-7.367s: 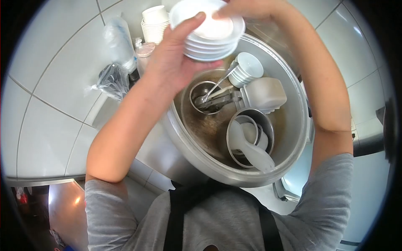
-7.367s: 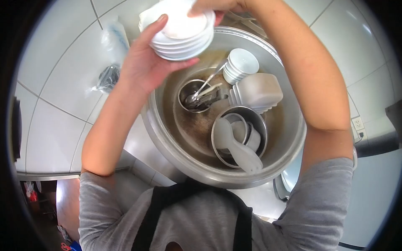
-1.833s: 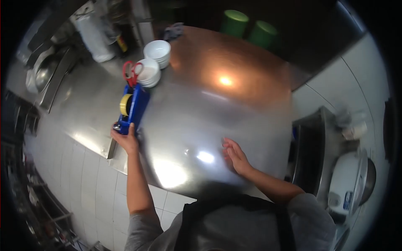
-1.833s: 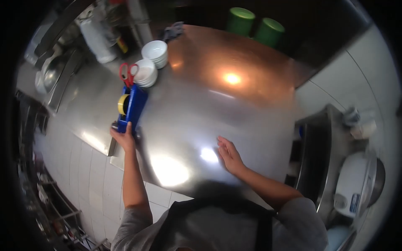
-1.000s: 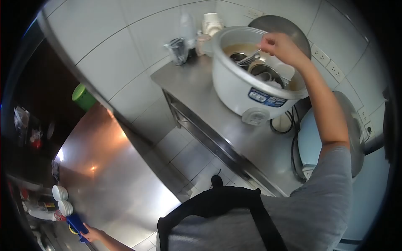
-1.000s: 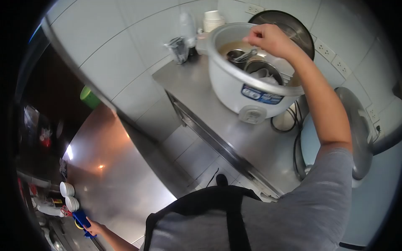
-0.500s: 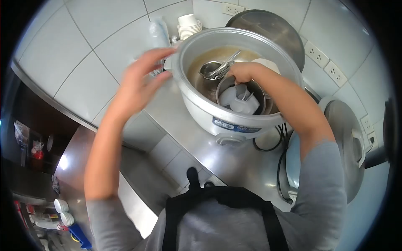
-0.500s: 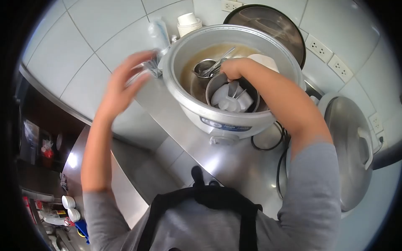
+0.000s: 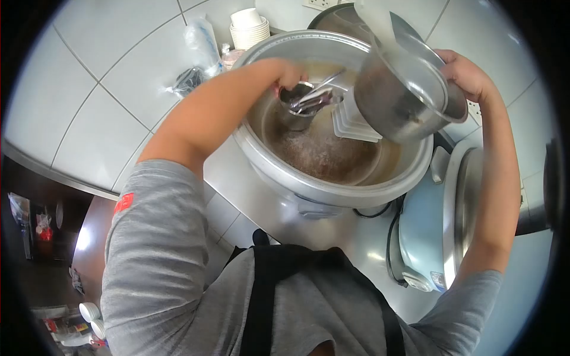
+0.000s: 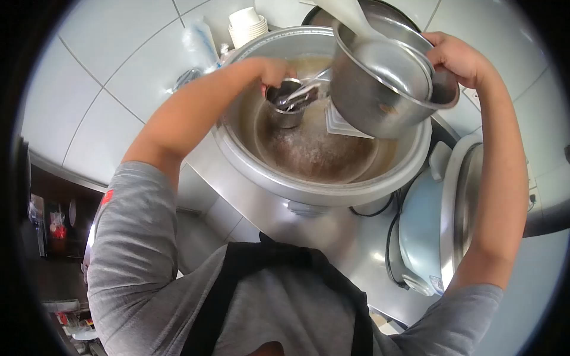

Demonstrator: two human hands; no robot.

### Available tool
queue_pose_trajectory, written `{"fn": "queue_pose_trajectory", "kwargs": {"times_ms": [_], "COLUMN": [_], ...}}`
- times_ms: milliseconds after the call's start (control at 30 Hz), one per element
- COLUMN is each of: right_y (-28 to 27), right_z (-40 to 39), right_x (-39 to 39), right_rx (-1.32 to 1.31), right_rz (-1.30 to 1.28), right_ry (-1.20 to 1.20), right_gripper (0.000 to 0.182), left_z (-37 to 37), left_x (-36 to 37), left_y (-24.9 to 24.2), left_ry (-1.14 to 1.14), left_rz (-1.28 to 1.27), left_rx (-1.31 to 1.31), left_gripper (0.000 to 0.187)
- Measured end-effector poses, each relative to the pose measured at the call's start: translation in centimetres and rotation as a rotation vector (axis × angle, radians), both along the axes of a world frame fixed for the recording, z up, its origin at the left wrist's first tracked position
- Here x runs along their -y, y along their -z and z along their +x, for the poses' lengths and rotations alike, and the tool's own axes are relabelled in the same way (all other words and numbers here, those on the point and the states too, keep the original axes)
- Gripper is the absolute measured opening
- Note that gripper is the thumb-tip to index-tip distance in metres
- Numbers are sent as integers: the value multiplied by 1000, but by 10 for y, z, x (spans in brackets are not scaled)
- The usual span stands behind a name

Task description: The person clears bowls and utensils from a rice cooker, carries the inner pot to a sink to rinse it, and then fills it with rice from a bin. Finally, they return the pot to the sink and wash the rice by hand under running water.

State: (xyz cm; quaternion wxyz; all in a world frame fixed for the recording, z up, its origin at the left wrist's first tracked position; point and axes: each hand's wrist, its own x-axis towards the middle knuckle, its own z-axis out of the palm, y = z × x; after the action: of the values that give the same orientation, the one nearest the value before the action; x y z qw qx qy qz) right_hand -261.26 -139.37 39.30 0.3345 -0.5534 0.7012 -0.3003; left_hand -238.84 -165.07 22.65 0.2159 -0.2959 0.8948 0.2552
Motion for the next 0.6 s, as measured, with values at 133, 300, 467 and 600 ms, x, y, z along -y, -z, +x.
{"fn": "queue_pose_trajectory", "kwargs": {"times_ms": [133, 300, 467, 600], "right_y": [17, 27, 17, -14], "right_z": [-18, -24, -24, 13], "right_x": [-7, -9, 3, 24], "right_rx": [30, -5, -82, -45], "right_rz": [-33, 69, 121, -2], "right_ry": [102, 89, 11, -63], "right_gripper": [38, 33, 41, 25], "left_z": [21, 49, 103, 181], "left_x": [-7, -31, -51, -82], "left_y": [-52, -85, -117, -171], "left_ry": [-139, -216, -334, -403], "left_rz": [16, -3, -41, -215], "left_rx": [-238, -385, -483, -443], "left_gripper": [56, 56, 48, 52]}}
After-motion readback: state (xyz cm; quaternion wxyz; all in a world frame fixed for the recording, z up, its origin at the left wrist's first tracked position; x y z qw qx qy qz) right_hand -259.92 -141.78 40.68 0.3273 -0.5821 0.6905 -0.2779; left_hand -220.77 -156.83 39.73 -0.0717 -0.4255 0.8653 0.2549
